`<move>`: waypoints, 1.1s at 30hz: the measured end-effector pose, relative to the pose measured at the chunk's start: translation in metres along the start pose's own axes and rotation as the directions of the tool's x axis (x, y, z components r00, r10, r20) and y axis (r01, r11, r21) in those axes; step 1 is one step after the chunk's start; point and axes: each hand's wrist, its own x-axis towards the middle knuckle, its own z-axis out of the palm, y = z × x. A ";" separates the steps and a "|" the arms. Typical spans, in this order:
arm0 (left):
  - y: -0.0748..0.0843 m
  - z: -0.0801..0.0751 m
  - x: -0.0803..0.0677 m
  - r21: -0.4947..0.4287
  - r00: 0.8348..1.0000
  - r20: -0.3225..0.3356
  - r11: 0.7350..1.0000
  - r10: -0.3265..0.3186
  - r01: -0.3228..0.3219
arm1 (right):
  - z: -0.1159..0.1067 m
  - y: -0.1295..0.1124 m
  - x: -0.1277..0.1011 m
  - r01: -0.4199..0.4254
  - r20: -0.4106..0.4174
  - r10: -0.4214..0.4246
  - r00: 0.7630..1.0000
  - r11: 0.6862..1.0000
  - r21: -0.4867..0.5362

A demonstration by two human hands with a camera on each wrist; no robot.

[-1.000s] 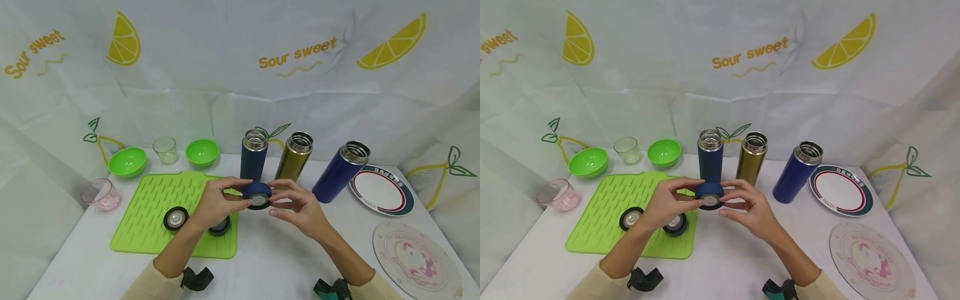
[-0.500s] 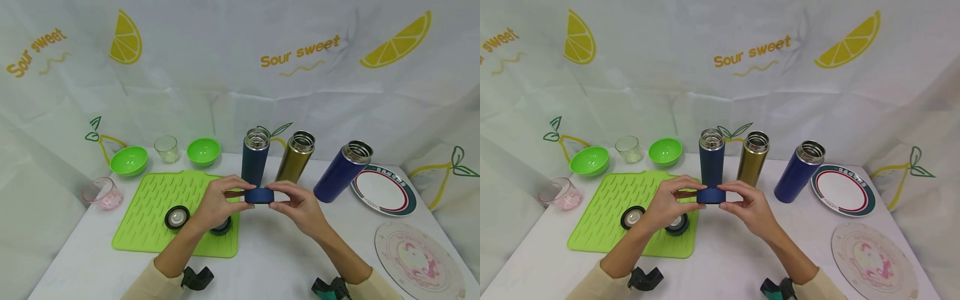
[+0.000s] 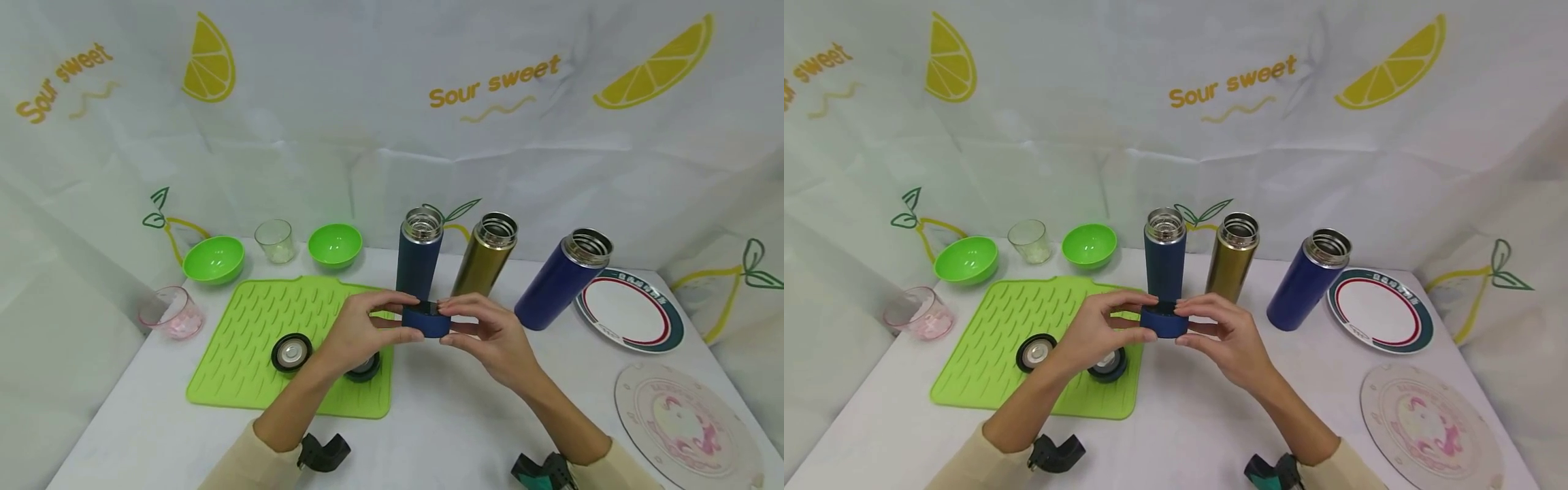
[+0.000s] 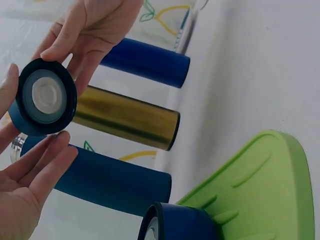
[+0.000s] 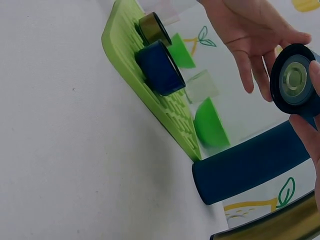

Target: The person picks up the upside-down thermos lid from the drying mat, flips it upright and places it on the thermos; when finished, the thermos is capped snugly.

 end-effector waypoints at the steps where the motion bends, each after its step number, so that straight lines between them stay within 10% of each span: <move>1: 0.000 0.000 0.000 -0.015 1.000 0.003 1.000 -0.014 0.014 | 0.000 0.001 0.000 0.006 0.001 -0.006 1.000 1.000 0.001; 23: -0.006 -0.012 -0.015 -0.059 0.993 0.010 0.992 0.115 -0.114 | 0.011 0.007 0.003 0.026 0.086 -0.019 0.996 0.996 -0.079; 33: -0.006 -0.003 -0.007 0.105 0.978 0.025 0.972 0.208 -0.210 | 0.004 0.009 0.002 0.050 0.037 -0.044 0.998 0.984 -0.172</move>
